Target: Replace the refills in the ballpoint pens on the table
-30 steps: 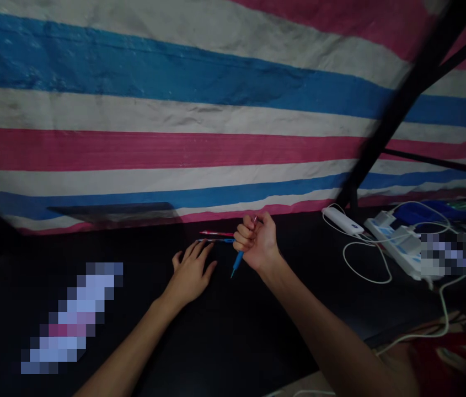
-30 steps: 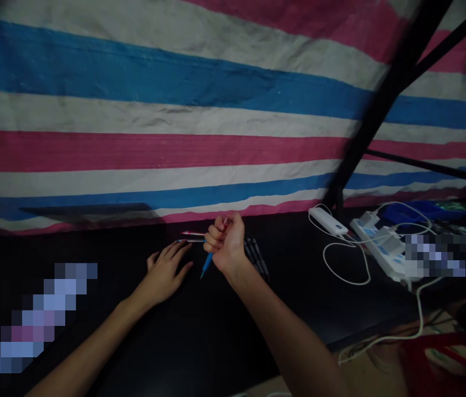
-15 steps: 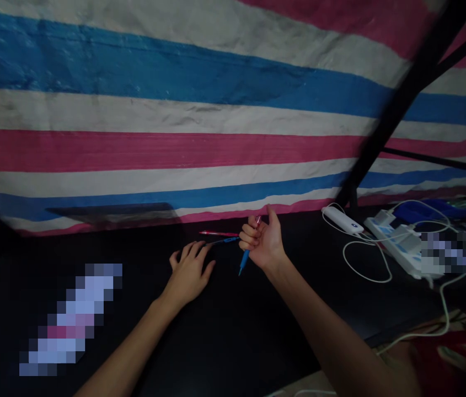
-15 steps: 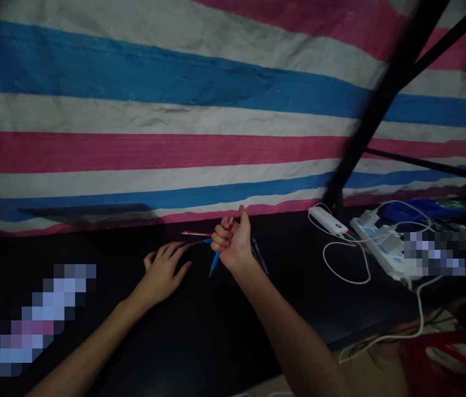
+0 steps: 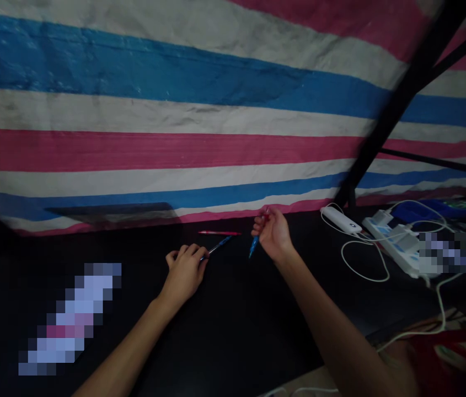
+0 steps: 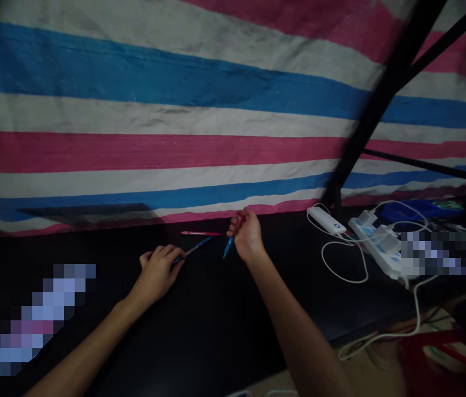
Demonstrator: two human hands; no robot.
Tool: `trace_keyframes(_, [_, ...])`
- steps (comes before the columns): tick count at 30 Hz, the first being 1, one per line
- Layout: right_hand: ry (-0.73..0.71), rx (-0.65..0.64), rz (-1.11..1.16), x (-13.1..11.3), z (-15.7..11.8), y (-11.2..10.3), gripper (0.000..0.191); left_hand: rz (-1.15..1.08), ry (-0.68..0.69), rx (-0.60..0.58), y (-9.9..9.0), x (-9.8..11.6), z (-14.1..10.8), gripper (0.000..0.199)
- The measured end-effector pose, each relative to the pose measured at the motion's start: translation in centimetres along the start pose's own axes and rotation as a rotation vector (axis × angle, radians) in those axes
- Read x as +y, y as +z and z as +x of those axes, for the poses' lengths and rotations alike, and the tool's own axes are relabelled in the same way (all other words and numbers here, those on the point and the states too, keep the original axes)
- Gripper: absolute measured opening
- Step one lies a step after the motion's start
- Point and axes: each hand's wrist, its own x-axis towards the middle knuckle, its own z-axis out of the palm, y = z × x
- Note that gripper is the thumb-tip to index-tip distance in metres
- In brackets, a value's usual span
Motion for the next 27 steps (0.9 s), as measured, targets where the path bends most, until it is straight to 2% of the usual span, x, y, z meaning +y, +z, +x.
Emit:
trace_keyframes(2, [-0.160, 0.104, -0.122, -1.1, 1.1, -1.4, 0.010, -0.015, -0.002, -0.001, 0.0, -0.1, 0.0, 0.018])
trace_keyframes(3, [-0.237, 0.151, -0.239, -1.7, 1.6, -2.2, 0.014, -0.024, -0.005, 0.002, -0.1, -0.1, 0.0, 0.017])
trace_keyframes(4, [-0.291, 0.191, -0.405, -2.2, 2.1, -3.2, 0.017, -0.034, -0.011, 0.006, -0.1, -0.1, 0.0, 0.017])
trace_keyframes(6, [-0.349, 0.281, -0.880, -3.1, 2.9, -5.2, 0.020, -0.064, -0.020, 0.010, -0.2, -0.2, 0.0, 0.016])
trace_keyframes(9, [-0.302, 0.337, -1.089, -3.7, 3.5, -8.1, 0.014, -0.120, -0.006, 0.010, -0.4, -0.3, 0.1, 0.019])
trace_keyframes(12, [-0.184, 0.333, -1.276, -3.6, 3.8, -10.0, 0.011, -0.173, 0.032, 0.007, -0.6, -0.4, 0.1, 0.021])
trace_keyframes(16, [-0.078, 0.326, -1.446, -3.1, 4.2, -10.9, 0.011, -0.318, 0.044, -0.023, -0.9, -0.2, 0.0, 0.019])
trace_keyframes(22, [-0.053, 0.307, -1.571, -2.8, 4.2, -10.9, 0.014, -0.510, -0.018, 0.026, -1.3, 0.1, -0.2, 0.014])
trace_keyframes(27, [-0.031, 0.264, -1.587, -2.5, 3.6, -10.3, 0.014, -0.725, -0.177, 0.041, -1.1, -0.2, -0.2, 0.019])
